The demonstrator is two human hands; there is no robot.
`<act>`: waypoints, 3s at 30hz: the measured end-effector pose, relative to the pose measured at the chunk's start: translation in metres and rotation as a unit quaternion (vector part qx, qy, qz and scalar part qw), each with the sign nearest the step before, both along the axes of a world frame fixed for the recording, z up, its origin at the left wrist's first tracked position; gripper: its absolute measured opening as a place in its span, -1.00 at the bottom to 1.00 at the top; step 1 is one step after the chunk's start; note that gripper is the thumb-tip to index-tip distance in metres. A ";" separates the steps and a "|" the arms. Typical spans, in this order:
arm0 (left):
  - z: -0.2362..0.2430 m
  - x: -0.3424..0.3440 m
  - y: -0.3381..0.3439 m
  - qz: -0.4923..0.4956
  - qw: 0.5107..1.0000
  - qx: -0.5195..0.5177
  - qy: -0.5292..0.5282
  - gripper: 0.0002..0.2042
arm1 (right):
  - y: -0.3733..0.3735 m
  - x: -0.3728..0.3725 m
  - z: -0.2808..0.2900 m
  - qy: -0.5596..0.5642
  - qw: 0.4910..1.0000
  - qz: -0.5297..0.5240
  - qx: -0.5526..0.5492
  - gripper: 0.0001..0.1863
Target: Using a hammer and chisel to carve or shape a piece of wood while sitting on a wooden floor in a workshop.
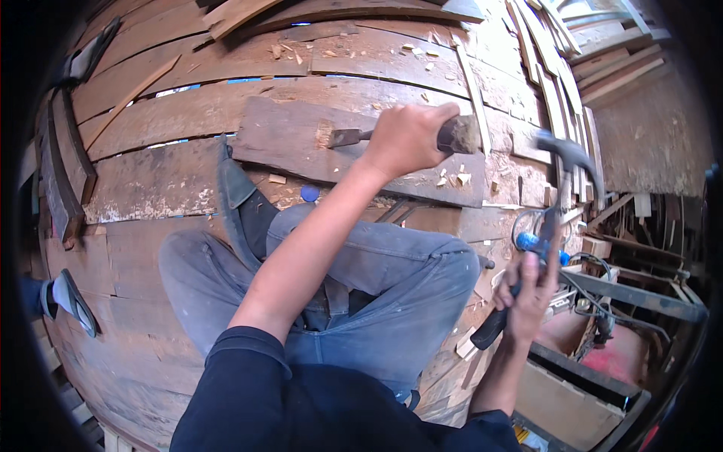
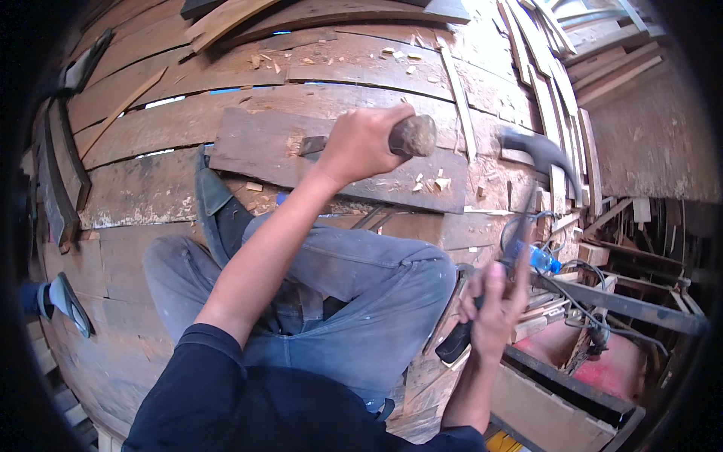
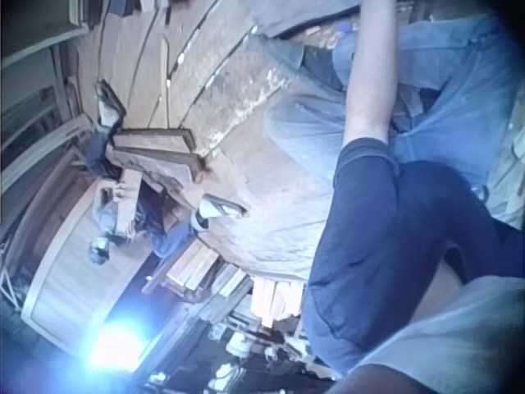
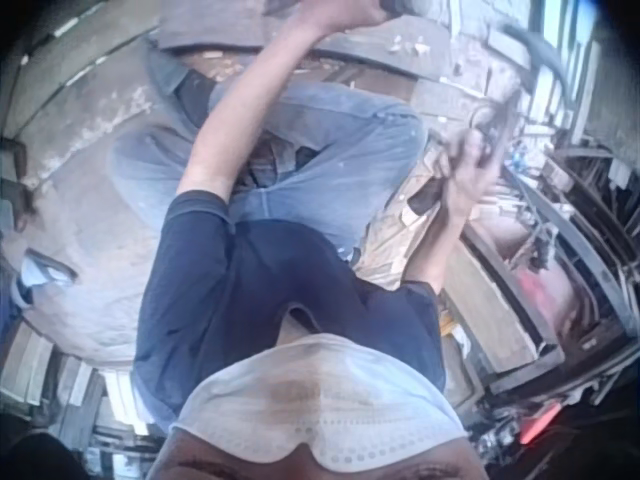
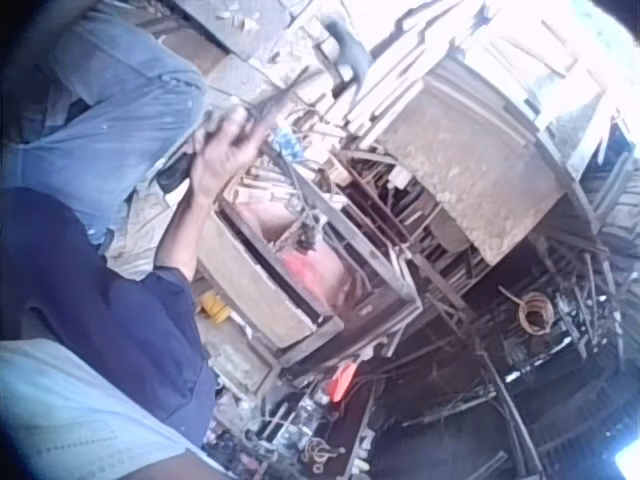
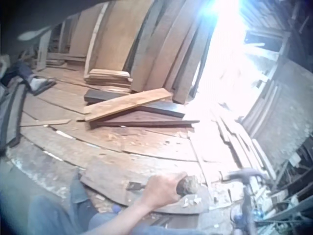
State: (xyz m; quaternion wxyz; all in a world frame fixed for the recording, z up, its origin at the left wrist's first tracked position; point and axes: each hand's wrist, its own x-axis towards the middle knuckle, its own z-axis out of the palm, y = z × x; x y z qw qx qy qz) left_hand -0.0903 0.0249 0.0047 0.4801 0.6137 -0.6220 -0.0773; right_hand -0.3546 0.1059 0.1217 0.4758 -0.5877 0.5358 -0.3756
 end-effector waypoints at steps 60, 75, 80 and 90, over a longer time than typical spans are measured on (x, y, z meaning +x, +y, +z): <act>-0.036 -0.035 -0.012 -0.015 0.988 0.120 -0.096 -0.67 | 0.007 -0.022 -0.023 -0.089 0.983 -0.133 -0.094 -0.31; -0.047 -0.038 -0.018 -0.038 0.979 0.146 -0.138 -0.61 | 0.023 0.009 -0.113 -0.204 0.963 -0.134 0.115 -0.34; -0.044 -0.033 -0.024 -0.062 0.976 0.146 -0.149 -0.65 | 0.021 -0.010 -0.136 -0.352 0.916 -0.181 0.069 -0.38; -0.051 -0.031 -0.047 -0.122 0.927 0.311 -0.172 -0.75 | 0.025 -0.001 -0.126 -0.256 0.957 -0.117 0.066 -0.33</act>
